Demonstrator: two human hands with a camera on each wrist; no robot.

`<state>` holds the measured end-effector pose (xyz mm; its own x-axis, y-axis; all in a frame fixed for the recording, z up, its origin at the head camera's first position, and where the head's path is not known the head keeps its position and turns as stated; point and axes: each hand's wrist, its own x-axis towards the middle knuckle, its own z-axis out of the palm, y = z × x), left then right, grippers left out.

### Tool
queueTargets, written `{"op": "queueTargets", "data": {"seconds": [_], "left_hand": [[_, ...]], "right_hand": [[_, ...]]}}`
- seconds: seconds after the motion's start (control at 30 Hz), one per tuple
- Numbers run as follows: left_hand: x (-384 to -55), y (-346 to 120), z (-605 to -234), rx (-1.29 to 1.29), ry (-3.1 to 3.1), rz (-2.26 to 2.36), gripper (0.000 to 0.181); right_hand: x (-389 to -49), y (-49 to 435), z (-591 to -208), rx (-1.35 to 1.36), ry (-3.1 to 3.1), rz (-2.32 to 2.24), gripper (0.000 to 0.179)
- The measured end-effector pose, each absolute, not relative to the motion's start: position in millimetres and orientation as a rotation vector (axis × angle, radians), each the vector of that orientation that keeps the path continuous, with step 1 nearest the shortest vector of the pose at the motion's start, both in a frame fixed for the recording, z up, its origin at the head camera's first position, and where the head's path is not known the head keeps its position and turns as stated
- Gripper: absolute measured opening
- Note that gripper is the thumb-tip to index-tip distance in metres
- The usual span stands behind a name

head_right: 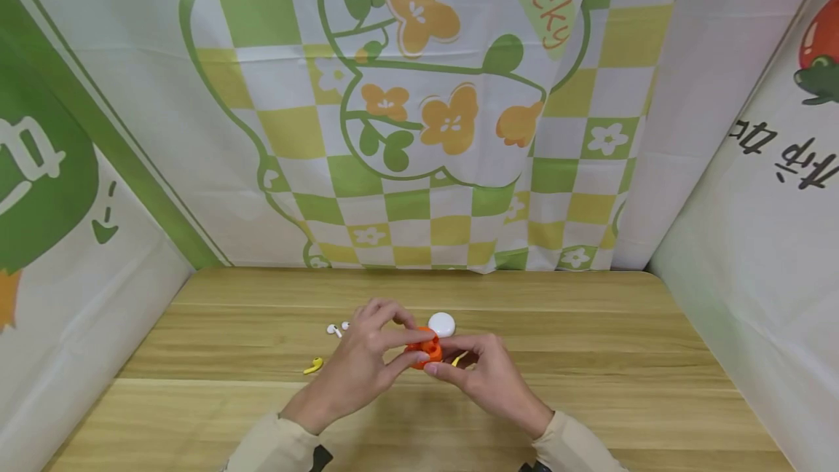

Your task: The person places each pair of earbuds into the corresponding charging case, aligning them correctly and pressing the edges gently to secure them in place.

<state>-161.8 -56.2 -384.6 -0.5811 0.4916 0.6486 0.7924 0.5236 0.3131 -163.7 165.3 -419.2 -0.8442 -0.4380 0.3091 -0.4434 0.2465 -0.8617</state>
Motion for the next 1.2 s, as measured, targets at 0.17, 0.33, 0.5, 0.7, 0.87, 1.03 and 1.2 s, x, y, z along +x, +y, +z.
{"op": "queueTargets", "data": {"seconds": [0.17, 0.33, 0.5, 0.7, 0.87, 1.03, 1.2], "left_hand": [[-162, -59, -383, -1.026, -2.298, -0.907, 0.025], [-164, -64, -384, -0.906, -2.344, -1.139, 0.023], [-169, -69, -387, -0.762, -2.455, -1.383, 0.025], [-176, -74, -391, -0.703, -2.591, -1.539, 0.031], [-177, -75, -392, -0.713, -2.656, -1.572, 0.031], [-178, -75, -392, -0.727, -2.652, -1.600, 0.031], [-179, -75, -392, -0.735, -2.632, -1.609, 0.029]], "right_hand": [[-164, 165, -419, 0.862, -2.486, 1.712, 0.019], [-164, 165, -418, 0.817, -2.514, 1.701, 0.021], [-163, 165, -416, 0.786, -2.529, 1.706, 0.023], [-162, 164, -415, 0.808, -2.514, 1.713, 0.023], [-161, 164, -416, 0.831, -2.501, 1.713, 0.022], [-162, 164, -416, 0.848, -2.496, 1.716, 0.021], [-162, 163, -415, 0.838, -2.501, 1.723, 0.022]]}}
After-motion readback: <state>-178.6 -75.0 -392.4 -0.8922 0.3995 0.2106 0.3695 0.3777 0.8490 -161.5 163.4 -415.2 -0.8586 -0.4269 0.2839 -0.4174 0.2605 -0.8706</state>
